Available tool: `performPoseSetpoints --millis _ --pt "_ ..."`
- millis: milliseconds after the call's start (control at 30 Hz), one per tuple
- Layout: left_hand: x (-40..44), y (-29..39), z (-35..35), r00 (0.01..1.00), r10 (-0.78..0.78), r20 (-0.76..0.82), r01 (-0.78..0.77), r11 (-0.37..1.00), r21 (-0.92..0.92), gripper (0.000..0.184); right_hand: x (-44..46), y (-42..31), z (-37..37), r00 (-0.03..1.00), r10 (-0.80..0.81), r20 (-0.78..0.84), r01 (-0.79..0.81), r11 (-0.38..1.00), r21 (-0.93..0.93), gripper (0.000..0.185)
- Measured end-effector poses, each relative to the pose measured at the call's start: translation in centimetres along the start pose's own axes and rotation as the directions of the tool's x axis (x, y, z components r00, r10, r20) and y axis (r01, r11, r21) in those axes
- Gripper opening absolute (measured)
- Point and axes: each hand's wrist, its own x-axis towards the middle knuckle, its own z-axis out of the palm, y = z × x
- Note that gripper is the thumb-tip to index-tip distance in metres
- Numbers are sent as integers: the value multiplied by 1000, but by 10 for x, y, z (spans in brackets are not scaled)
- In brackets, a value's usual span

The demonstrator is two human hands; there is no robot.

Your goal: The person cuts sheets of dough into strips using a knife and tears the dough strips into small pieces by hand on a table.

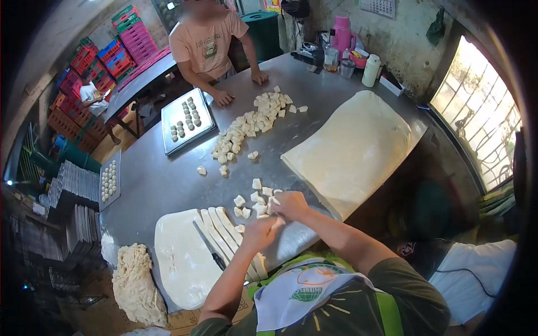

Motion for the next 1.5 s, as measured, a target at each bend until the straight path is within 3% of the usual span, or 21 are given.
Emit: performPoseSetpoints --millis 100,200,233,333,367,467,500,600,667,733,800,900,933,1033,1133,1167,1267,1300,1400,1433,1500 --pt "-11 8 4 962 216 -167 -249 945 -212 35 -7 21 1 985 -118 -123 114 993 -40 33" --pt "-2 -12 6 912 -183 -368 19 913 -408 33 -14 10 15 935 -314 -168 340 926 162 33" --pt "3 -9 9 907 -184 -379 17 914 -404 33 -13 3 7 894 -394 -215 440 864 244 32" --pt "14 17 16 778 219 -588 -247 968 34 33 -19 -4 -11 859 -485 -164 510 785 351 31" --pt "10 14 24 783 205 -588 -229 973 34 33 -25 -5 -10 839 -527 -133 530 740 414 30" --pt "13 -3 40 930 -199 -308 67 918 -390 29 -27 -3 -14 910 -400 -107 410 838 360 33" --pt "11 -3 48 928 -203 -312 70 919 -388 29 -27 0 -17 940 -325 -103 340 882 325 35" --pt "8 28 60 943 -321 90 295 929 224 28 -10 46 1 960 -248 128 235 966 110 46" --pt "7 48 64 980 -198 -4 198 979 41 30 -9 70 2 957 -181 227 188 982 -9 51" --pt "-5 62 68 968 -19 -249 -57 955 -292 35 -25 83 8 967 -252 40 253 967 -29 48" --pt "-1 33 69 936 -54 -347 -29 973 -231 34 -27 68 -7 952 -299 -60 297 954 -43 47" --pt "16 6 64 864 -62 -500 1 992 -122 34 -37 28 -37 924 -350 151 276 888 369 41" --pt "20 12 63 870 -72 -488 -54 970 -239 35 -38 24 -36 930 -335 150 263 892 367 41" --pt "23 16 60 878 -88 -470 -159 872 -462 37 -37 10 -33 873 -442 -205 480 707 520 45" --pt "30 -1 61 953 -158 -259 73 948 -309 34 -32 14 -21 976 -185 -116 216 897 386 44" --pt "27 -7 63 955 -152 -253 67 947 -314 34 -30 15 -15 996 -47 -78 69 947 313 43" --pt "22 -6 54 976 -117 185 90 984 151 30 -6 40 -9 997 9 75 -17 994 106 44" --pt "23 -6 49 974 -103 200 76 987 142 30 -3 46 -7 987 57 151 -57 998 -2 45" --pt "26 -11 28 984 -153 -89 87 857 -509 25 -10 34 -5 994 -58 -95 59 998 8 44" --pt "30 -22 24 984 -158 -81 94 849 -520 25 -12 26 -6 969 -130 -208 133 991 1 43" --pt "39 -44 23 895 109 -433 -219 952 -214 30 -19 8 1 978 -161 -130 174 980 96 41"
